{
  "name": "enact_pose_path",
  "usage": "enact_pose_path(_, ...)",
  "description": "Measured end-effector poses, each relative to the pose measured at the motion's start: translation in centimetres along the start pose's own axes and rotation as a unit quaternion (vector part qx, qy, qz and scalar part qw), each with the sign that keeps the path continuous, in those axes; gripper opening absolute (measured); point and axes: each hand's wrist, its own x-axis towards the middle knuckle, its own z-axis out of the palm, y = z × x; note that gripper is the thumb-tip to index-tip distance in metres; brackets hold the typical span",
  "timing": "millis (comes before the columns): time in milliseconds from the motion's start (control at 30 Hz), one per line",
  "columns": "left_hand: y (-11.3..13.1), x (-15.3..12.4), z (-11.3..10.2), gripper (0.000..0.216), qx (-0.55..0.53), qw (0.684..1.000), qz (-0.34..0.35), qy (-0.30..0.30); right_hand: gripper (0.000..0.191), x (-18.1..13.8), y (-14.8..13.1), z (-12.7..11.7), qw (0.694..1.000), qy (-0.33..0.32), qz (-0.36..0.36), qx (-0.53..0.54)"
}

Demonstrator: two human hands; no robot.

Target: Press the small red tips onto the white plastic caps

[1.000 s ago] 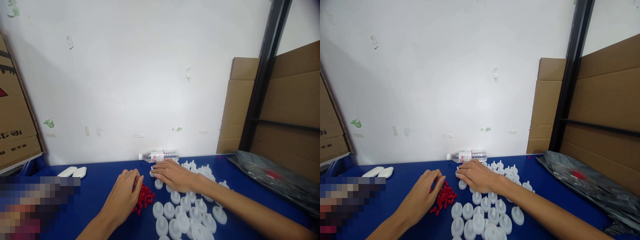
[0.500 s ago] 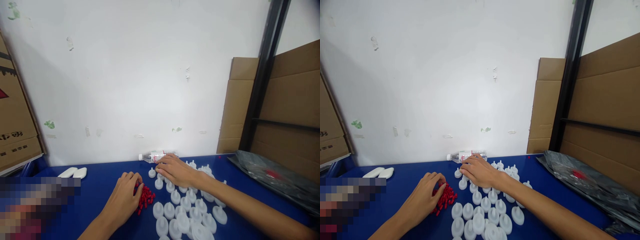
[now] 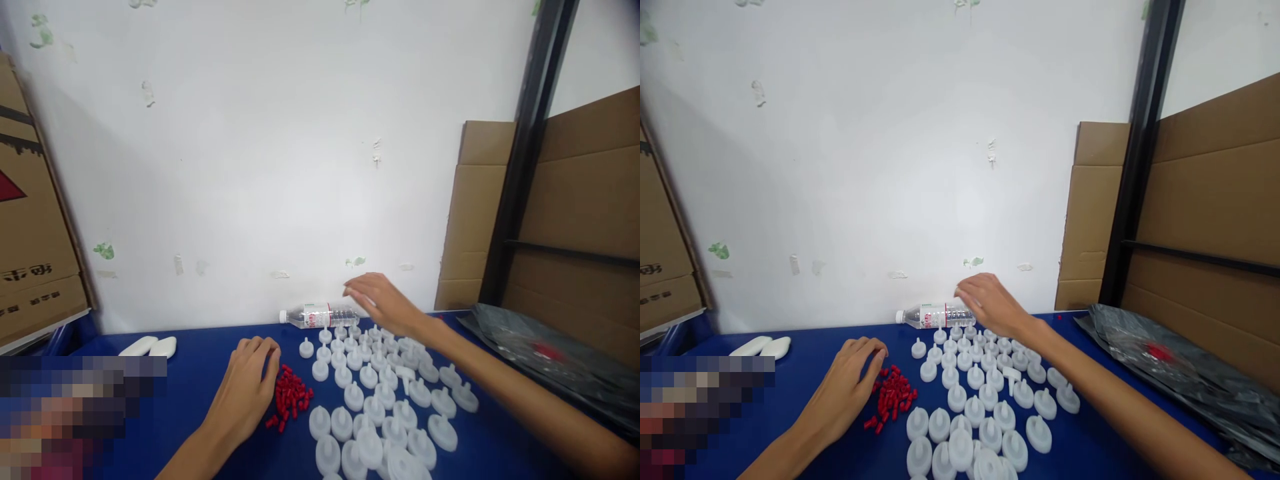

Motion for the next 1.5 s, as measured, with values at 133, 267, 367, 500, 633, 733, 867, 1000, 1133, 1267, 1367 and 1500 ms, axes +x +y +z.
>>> enact_pose_path(133, -1.7, 1.0, -0.5, 0.043, 0.07, 0.997, -0.006, 0.022, 0.054, -4.3, 3.6, -1.0, 0.995, -0.007, 0.098, 0.034)
enact_pose_path(267, -4.5, 2.5, -1.4, 0.043, 0.115, 0.992, -0.036, 0.037, 0.067, -9.5, 6.3, -0.4, 0.975, -0.008, 0.199, 0.093)
enact_pose_path(367, -6.3, 2.9, -2.1, 0.044, 0.143, 0.987, -0.068, 0.025, 0.071, -11.6, 7.4, 0.4, 0.957, -0.007, 0.247, 0.153)
enact_pose_path(500, -7.3, 2.7, -2.2, 0.043, 0.173, 0.978, -0.113, -0.017, 0.072, -12.2, 7.6, 1.8, 0.932, -0.028, 0.262, 0.25)
enact_pose_path(633, -6.9, 2.5, -1.2, 0.044, 0.193, 0.972, -0.12, -0.062, 0.077, -11.9, 7.2, 2.8, 0.911, -0.033, 0.265, 0.315)
enact_pose_path(733, -6.7, 2.5, -0.4, 0.043, 0.198, 0.97, -0.111, -0.089, 0.078, -11.8, 7.0, 3.1, 0.906, -0.027, 0.262, 0.331)
enact_pose_path(867, -7.0, 3.1, 0.0, 0.045, 0.205, 0.966, -0.109, -0.112, 0.072, -11.5, 6.4, 3.6, 0.911, -0.019, 0.25, 0.329)
enact_pose_path(1000, -7.7, 3.8, 0.2, 0.045, 0.209, 0.966, -0.093, -0.122, 0.056, -11.3, 6.7, 3.8, 0.923, -0.002, 0.249, 0.292)
enact_pose_path(1133, -8.0, 3.8, 0.1, 0.048, 0.196, 0.969, -0.074, -0.128, 0.035, -11.9, 8.5, 2.9, 0.943, 0.025, 0.269, 0.193)
enact_pose_path(1267, -8.1, 3.4, -0.1, 0.047, 0.187, 0.972, -0.057, -0.131, 0.03, -12.8, 9.8, 2.2, 0.958, -0.016, 0.277, 0.08)
enact_pose_path(1367, -8.0, 3.2, -0.2, 0.047, 0.188, 0.972, -0.049, -0.135, 0.029, -13.0, 9.5, 2.3, 0.96, -0.068, 0.271, 0.029)
enact_pose_path(1500, -7.7, 3.0, -0.5, 0.045, 0.195, 0.969, -0.041, -0.145, 0.029, -12.7, 8.6, 2.5, 0.959, -0.103, 0.265, -0.008)
